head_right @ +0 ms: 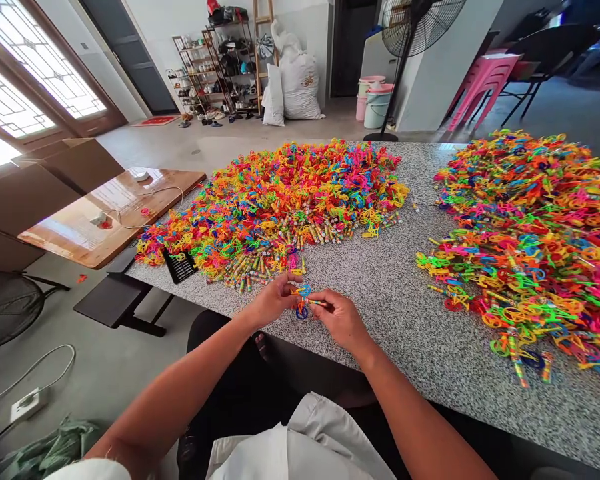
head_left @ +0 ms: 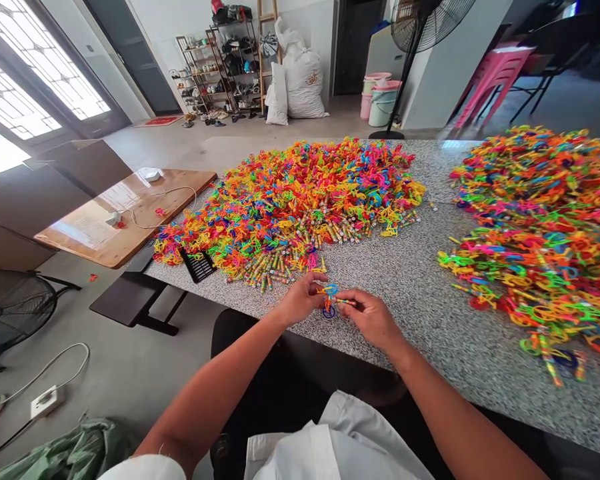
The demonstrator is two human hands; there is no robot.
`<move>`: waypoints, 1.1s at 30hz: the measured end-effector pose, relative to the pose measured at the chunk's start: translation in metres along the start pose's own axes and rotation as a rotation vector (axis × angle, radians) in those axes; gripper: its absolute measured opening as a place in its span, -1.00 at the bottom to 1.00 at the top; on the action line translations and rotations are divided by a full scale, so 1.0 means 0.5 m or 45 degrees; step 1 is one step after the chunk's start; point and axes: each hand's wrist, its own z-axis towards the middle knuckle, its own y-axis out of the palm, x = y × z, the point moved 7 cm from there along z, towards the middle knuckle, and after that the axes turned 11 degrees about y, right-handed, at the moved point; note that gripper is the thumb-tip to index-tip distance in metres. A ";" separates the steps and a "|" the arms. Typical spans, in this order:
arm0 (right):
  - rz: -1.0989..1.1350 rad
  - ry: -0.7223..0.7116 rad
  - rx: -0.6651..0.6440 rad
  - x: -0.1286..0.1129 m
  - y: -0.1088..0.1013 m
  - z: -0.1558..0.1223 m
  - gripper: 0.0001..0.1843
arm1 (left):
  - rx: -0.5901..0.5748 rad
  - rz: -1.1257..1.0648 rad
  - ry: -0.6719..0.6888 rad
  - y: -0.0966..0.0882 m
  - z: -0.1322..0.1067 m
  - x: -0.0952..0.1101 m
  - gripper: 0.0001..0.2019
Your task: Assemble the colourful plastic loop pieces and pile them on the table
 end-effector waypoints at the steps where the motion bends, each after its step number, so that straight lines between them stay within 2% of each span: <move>1: -0.048 -0.008 -0.004 0.000 0.000 -0.001 -0.76 | 0.020 0.059 0.015 0.000 0.001 -0.005 -0.58; 4: -0.097 0.050 -0.013 0.014 -0.004 -0.005 -0.72 | 0.033 0.163 0.051 0.006 0.004 -0.014 -0.62; 8: -0.006 0.151 0.007 0.035 -0.009 -0.009 -0.66 | -0.025 0.149 0.055 0.021 0.010 -0.018 -0.60; 11: -0.063 0.169 0.048 0.042 -0.027 0.002 -0.65 | -0.024 0.337 0.069 0.006 0.032 -0.007 -0.62; 13: -0.161 0.185 0.212 0.043 -0.080 0.020 -0.66 | 0.063 0.626 0.110 -0.026 0.056 0.012 -0.71; 15: -0.134 0.202 0.522 0.041 -0.176 0.039 -0.65 | 0.188 0.962 0.150 -0.065 0.081 0.035 -0.78; 16: -0.029 0.201 0.712 0.040 -0.234 0.045 -0.63 | 0.223 1.111 0.151 -0.080 0.092 0.044 -0.79; 18: 0.377 0.080 1.084 0.038 -0.339 0.049 -0.58 | 0.245 1.352 0.120 -0.102 0.108 0.051 -0.76; 20: 0.654 -0.002 1.249 0.040 -0.388 0.065 -0.60 | 0.215 1.518 0.087 -0.111 0.118 0.048 -0.68; 21: 0.684 0.011 1.236 0.038 -0.386 0.082 -0.62 | 0.195 1.580 0.076 -0.113 0.121 0.045 -0.64; 22: 0.629 0.059 1.157 0.034 -0.366 0.105 -0.64 | 0.168 1.628 0.067 -0.113 0.123 0.042 -0.62; 23: 0.492 0.133 1.028 0.029 -0.328 0.132 -0.67 | 0.137 1.663 0.061 -0.112 0.125 0.040 -0.62; 25: 0.023 0.268 0.645 0.017 -0.209 0.191 -0.72 | 0.066 1.707 0.047 -0.110 0.129 0.036 -0.65; 27: -0.584 0.285 0.344 0.008 -0.082 0.233 -0.77 | -0.002 1.733 0.023 -0.110 0.132 0.036 -0.68; 29: -0.759 0.272 0.294 0.001 -0.003 0.258 -0.83 | -0.062 1.757 -0.013 -0.113 0.131 0.039 -0.66; 30: -0.801 0.268 0.300 -0.003 0.021 0.267 -0.83 | -0.087 1.769 -0.009 -0.113 0.128 0.042 -0.62; 33: -0.965 0.321 0.282 -0.004 0.052 0.281 -0.76 | -0.186 1.797 0.097 -0.103 0.113 0.053 -0.51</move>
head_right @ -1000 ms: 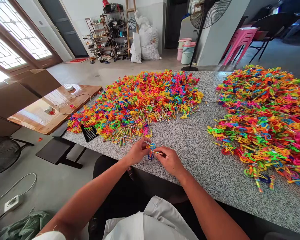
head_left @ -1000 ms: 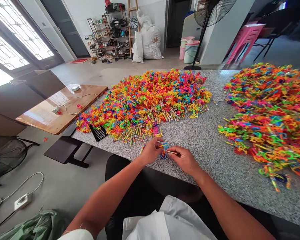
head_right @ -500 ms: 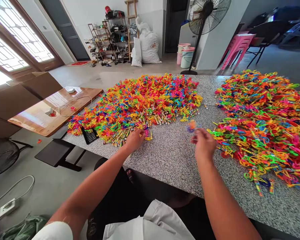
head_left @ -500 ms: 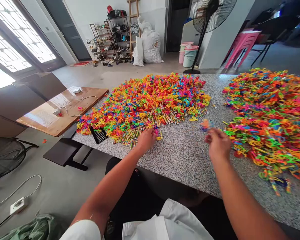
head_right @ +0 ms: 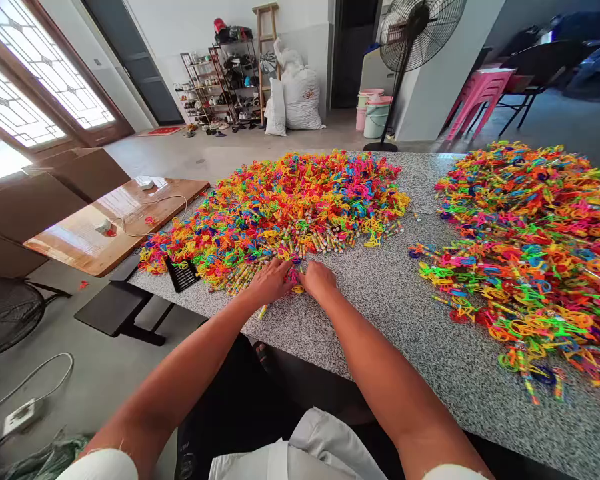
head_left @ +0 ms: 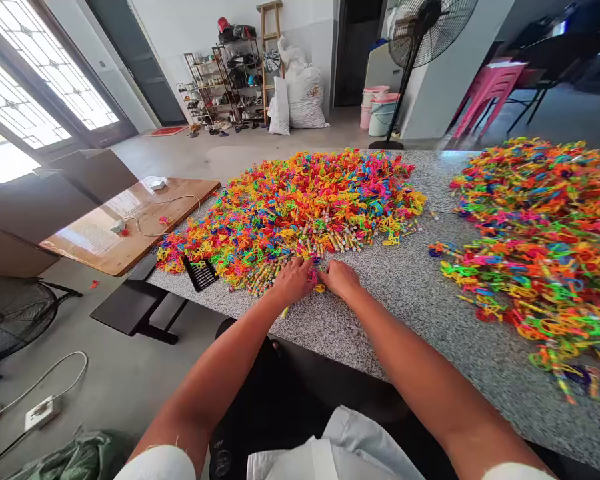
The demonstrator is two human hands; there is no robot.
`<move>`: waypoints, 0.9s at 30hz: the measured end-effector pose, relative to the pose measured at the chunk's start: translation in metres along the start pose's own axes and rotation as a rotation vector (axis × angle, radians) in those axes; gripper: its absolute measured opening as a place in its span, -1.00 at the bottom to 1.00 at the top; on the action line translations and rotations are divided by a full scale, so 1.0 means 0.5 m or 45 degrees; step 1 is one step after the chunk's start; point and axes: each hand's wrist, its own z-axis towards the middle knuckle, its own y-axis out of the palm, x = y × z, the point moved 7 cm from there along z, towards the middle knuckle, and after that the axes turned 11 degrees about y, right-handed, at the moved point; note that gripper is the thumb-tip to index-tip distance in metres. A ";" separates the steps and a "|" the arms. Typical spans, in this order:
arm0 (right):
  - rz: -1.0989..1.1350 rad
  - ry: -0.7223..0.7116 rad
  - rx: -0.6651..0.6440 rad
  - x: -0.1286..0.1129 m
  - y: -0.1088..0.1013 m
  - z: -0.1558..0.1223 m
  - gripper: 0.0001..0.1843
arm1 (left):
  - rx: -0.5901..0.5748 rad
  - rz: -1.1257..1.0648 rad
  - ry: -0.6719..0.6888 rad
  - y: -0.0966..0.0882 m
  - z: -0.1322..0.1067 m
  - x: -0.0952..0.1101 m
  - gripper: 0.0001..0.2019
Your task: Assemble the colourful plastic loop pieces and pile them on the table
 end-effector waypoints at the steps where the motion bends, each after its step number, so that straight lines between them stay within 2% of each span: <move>1: -0.061 0.008 -0.022 0.002 0.003 0.000 -0.74 | -0.003 0.012 0.042 0.000 -0.006 0.004 -0.50; 3: -0.057 0.031 -0.057 0.017 0.003 -0.004 -0.77 | -0.033 0.031 0.097 0.005 -0.017 0.009 -0.54; 6: 0.185 0.070 -0.050 0.057 -0.010 -0.023 -0.85 | -0.046 0.024 0.197 0.014 -0.026 0.017 -0.62; 9: 0.369 0.101 -0.053 0.105 -0.021 -0.054 -0.85 | 0.016 -0.032 0.307 0.011 -0.030 0.033 -0.69; 11: 0.628 0.112 -0.101 0.132 -0.027 -0.081 -0.82 | 0.067 -0.122 0.364 0.007 -0.032 0.048 -0.77; 14: 1.225 0.106 -0.239 0.150 -0.033 -0.126 -0.75 | 0.142 -0.433 0.315 0.005 -0.036 0.062 -0.86; 16: 1.490 0.101 -0.310 0.149 -0.036 -0.153 -0.68 | 0.151 -0.793 0.228 0.015 -0.039 0.069 -0.85; 19: 1.684 0.096 -0.379 0.137 -0.039 -0.181 -0.66 | 0.090 -1.367 0.215 0.036 -0.043 0.098 -0.73; 21: 1.770 0.092 -0.411 0.130 -0.039 -0.191 -0.69 | 0.072 -1.597 0.197 0.043 -0.046 0.112 -0.67; 27: 1.880 0.111 -0.495 0.133 -0.032 -0.203 -0.73 | 0.048 -1.776 0.076 0.049 -0.052 0.121 -0.60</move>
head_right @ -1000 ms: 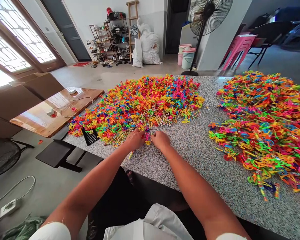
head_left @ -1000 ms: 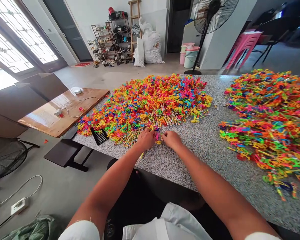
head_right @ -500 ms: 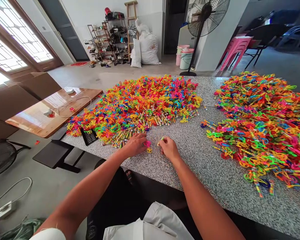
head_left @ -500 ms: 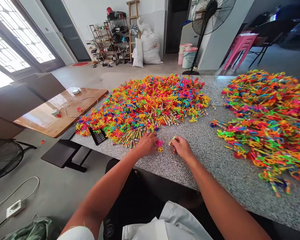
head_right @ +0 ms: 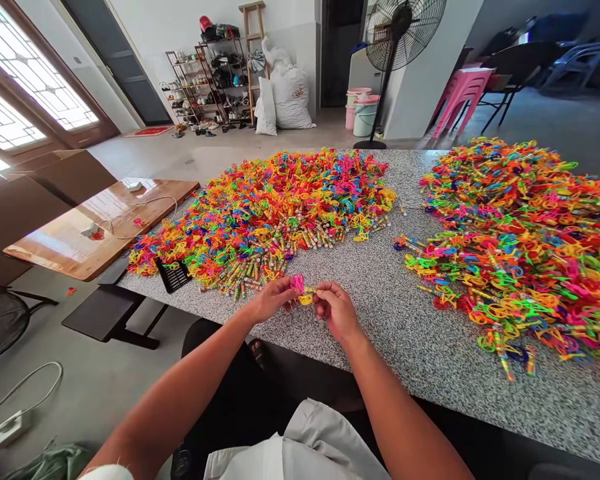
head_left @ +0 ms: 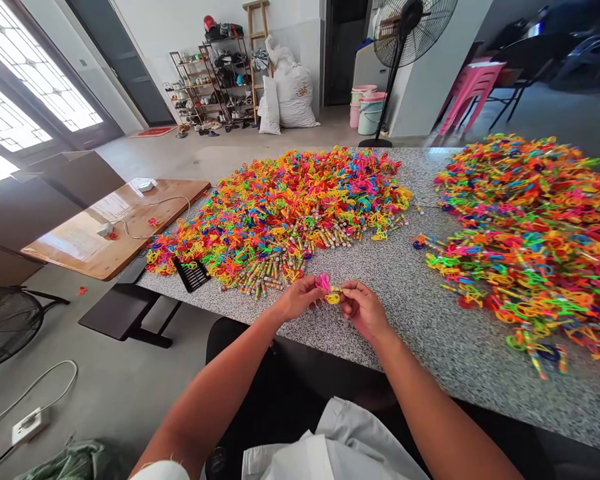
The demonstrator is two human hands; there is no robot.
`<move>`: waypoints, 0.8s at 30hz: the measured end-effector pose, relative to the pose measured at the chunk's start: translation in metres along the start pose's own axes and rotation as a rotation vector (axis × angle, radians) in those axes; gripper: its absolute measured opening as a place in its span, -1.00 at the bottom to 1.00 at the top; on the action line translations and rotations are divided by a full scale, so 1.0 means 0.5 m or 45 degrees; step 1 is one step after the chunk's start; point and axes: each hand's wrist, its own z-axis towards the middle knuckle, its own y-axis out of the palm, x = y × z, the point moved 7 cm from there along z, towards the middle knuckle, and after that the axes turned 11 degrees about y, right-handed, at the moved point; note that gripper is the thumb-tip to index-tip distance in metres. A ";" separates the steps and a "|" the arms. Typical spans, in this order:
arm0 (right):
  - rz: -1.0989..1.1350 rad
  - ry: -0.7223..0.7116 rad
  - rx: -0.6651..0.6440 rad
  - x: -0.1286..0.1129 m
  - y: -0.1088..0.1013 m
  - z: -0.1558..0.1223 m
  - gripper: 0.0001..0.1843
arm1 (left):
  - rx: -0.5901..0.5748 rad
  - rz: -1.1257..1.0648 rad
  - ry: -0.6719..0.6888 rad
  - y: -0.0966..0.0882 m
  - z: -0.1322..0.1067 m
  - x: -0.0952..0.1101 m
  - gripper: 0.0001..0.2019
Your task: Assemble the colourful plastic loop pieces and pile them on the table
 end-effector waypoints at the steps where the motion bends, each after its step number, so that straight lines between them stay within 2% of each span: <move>1: 0.008 0.013 -0.006 0.002 -0.001 -0.001 -0.73 | 0.001 -0.005 -0.013 0.000 -0.001 0.000 -0.60; 6: 0.028 0.129 -0.019 0.009 -0.005 0.000 -0.74 | -0.046 0.038 -0.063 -0.002 -0.001 -0.004 -0.60; 9: 0.028 0.259 -0.032 0.017 -0.009 0.003 -0.73 | -0.103 0.139 -0.077 -0.001 -0.002 -0.001 -0.63; 12: 0.013 0.298 -0.043 0.017 -0.012 0.003 -0.72 | -0.152 0.240 -0.082 0.003 -0.004 0.009 -0.66; 15: -0.035 0.250 -0.094 0.009 -0.008 -0.002 -0.72 | -0.180 0.256 -0.092 0.010 -0.010 0.022 -0.70; 18: -0.180 0.113 -0.159 -0.009 -0.002 -0.012 -0.72 | -0.178 0.259 -0.114 0.014 -0.015 0.023 -0.75; 21: -0.415 -0.051 -0.171 -0.025 0.002 -0.024 -0.75 | -0.080 0.431 -0.116 0.008 -0.019 0.008 -0.83; 24: -0.638 -0.125 -0.134 -0.022 0.001 -0.029 -0.77 | 0.034 0.685 -0.079 0.011 -0.020 -0.014 -0.84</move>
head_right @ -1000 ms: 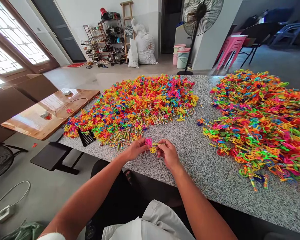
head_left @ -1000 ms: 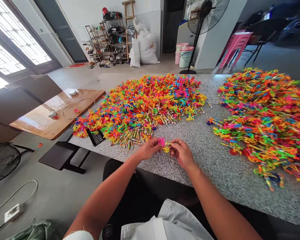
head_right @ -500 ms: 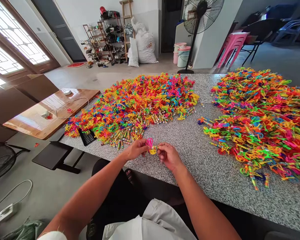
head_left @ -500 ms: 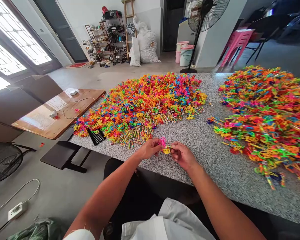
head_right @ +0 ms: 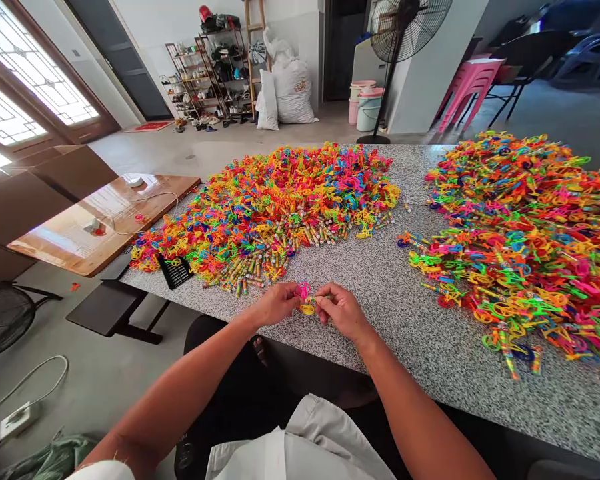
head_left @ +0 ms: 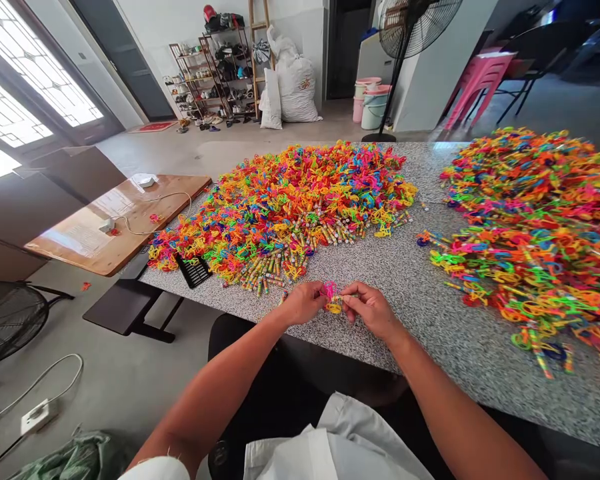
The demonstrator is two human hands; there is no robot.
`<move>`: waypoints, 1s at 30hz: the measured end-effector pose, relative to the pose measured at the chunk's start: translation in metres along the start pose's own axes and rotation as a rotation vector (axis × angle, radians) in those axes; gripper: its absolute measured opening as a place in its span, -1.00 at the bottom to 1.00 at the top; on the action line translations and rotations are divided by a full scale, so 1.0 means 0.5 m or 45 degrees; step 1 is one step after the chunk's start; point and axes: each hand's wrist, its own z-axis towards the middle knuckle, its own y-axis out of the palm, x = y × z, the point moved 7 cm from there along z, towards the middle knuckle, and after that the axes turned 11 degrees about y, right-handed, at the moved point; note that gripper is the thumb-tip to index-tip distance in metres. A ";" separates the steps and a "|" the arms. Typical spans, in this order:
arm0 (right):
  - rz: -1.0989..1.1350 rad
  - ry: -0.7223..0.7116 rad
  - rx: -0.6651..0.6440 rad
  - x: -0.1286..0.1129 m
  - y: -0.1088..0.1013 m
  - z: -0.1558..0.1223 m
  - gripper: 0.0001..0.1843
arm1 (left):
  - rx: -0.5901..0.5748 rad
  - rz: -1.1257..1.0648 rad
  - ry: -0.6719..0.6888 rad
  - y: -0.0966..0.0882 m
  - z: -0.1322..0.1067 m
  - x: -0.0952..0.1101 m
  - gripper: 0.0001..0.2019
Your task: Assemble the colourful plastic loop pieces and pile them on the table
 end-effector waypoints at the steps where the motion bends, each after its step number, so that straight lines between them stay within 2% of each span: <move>1: -0.062 0.000 0.017 0.004 -0.001 0.000 -0.78 | 0.032 0.064 0.007 0.007 0.001 -0.003 -0.84; 3: -0.164 0.009 0.066 0.011 -0.013 0.002 -0.78 | 0.081 0.137 0.014 0.014 0.004 -0.008 -0.87; 5: -0.221 0.030 0.184 0.015 -0.054 0.007 -0.77 | 0.119 0.162 0.008 0.002 0.012 -0.011 -0.86; 7: -0.148 0.018 0.470 0.007 -0.137 0.007 -0.75 | 0.192 0.253 -0.026 -0.039 0.021 -0.016 -0.73; 10: 0.312 -0.133 1.031 -0.011 -0.291 -0.013 -0.72 | 0.351 0.639 -0.163 -0.135 0.027 -0.028 -0.68; 12: 0.584 -0.199 1.182 -0.015 -0.339 -0.008 -0.73 | 0.338 0.839 -0.251 -0.174 0.029 -0.039 -0.62; 13: 0.613 -0.177 1.175 -0.018 -0.338 0.007 -0.74 | 0.298 0.898 -0.272 -0.182 0.030 -0.045 -0.58; 15: 0.431 -0.049 1.018 -0.026 -0.285 0.058 -0.73 | 0.206 0.953 -0.287 -0.180 0.030 -0.056 -0.53; 17: 0.022 0.074 0.698 -0.034 -0.173 0.126 -0.73 | 0.143 0.971 -0.249 -0.169 0.028 -0.063 -0.53; 18: -0.214 0.078 0.544 -0.039 -0.109 0.156 -0.77 | 0.136 0.972 -0.218 -0.166 0.026 -0.066 -0.54; 20: -0.689 -0.067 0.342 -0.059 0.010 0.203 -0.77 | 0.143 0.947 -0.126 -0.164 0.020 -0.070 -0.59; 22: -1.133 -0.169 0.213 -0.069 0.098 0.235 -0.69 | 0.134 0.891 -0.007 -0.166 0.012 -0.074 -0.60; 24: -1.479 -0.171 0.146 -0.069 0.144 0.253 -0.65 | 0.097 0.812 0.101 -0.170 0.003 -0.077 -0.53; 26: -1.715 -0.127 0.126 -0.065 0.157 0.255 -0.62 | 0.088 0.715 0.167 -0.174 -0.007 -0.079 -0.44; 28: -1.858 -0.108 0.129 -0.061 0.153 0.245 -0.59 | 0.183 0.625 0.136 -0.186 -0.015 -0.083 -0.43; 30: -1.926 -0.091 0.137 -0.054 0.143 0.230 -0.58 | 0.354 0.609 0.010 -0.202 -0.021 -0.091 -0.57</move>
